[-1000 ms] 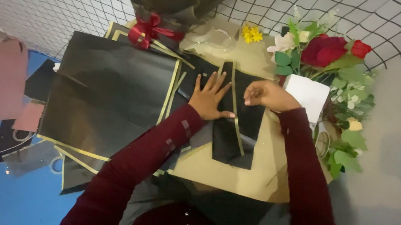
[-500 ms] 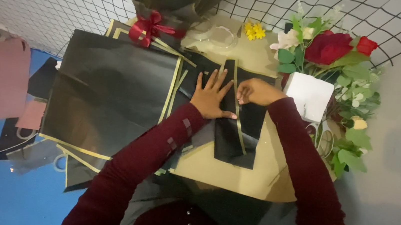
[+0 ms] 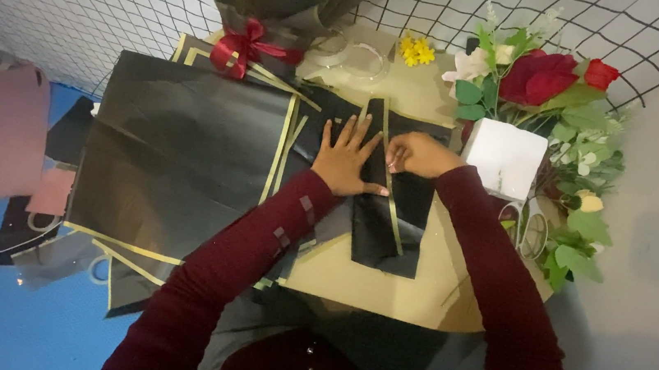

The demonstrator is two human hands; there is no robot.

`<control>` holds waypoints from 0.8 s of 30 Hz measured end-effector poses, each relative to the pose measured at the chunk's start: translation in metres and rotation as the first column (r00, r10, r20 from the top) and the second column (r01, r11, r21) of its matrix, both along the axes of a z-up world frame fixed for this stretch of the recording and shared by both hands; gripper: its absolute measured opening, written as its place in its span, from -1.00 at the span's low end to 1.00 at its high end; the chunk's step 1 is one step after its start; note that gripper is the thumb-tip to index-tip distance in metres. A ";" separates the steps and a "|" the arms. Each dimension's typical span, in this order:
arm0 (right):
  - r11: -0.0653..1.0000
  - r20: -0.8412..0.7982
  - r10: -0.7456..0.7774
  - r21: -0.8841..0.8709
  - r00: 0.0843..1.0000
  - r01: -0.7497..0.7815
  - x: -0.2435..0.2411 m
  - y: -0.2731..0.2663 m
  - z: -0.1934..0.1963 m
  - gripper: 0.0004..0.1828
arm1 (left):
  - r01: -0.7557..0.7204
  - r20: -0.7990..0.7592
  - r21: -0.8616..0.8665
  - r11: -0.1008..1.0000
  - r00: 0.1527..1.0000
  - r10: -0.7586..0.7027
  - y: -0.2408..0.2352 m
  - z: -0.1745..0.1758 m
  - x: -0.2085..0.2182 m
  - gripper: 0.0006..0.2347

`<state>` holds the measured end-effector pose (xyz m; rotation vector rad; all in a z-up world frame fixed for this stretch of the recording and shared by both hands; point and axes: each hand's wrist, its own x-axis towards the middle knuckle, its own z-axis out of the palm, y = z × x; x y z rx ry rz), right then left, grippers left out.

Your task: The person wraps a bouquet of artificial flowers in black paper with gold trim. They fold the paper around the stems, secure it with tape, and adjust the wrapping to create a neat presentation.

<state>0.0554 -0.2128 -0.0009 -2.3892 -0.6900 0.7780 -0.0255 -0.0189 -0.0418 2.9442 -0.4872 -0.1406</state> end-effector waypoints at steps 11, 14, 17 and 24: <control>0.998 0.177 -0.020 0.058 0.984 0.010 -0.009 -0.008 -0.025 -0.60 | 0.008 -0.009 -0.004 1.000 1.000 -0.008 0.002 -0.002 0.002 0.01; 0.994 0.249 -0.076 0.096 0.966 0.054 -0.028 -0.009 -0.023 -0.40 | 0.006 -0.010 0.008 1.000 1.000 -0.006 0.001 -0.001 -0.001 0.01; 0.980 0.289 -0.151 0.167 0.945 0.105 -0.037 -0.011 -0.022 -0.22 | 0.007 -0.009 0.004 1.000 1.000 -0.007 0.001 0.001 -0.001 0.00; 0.957 0.299 -0.249 0.224 0.921 0.186 -0.042 -0.007 -0.030 -0.41 | 0.017 0.023 -0.035 0.999 1.000 -0.016 0.002 -0.001 -0.003 -0.01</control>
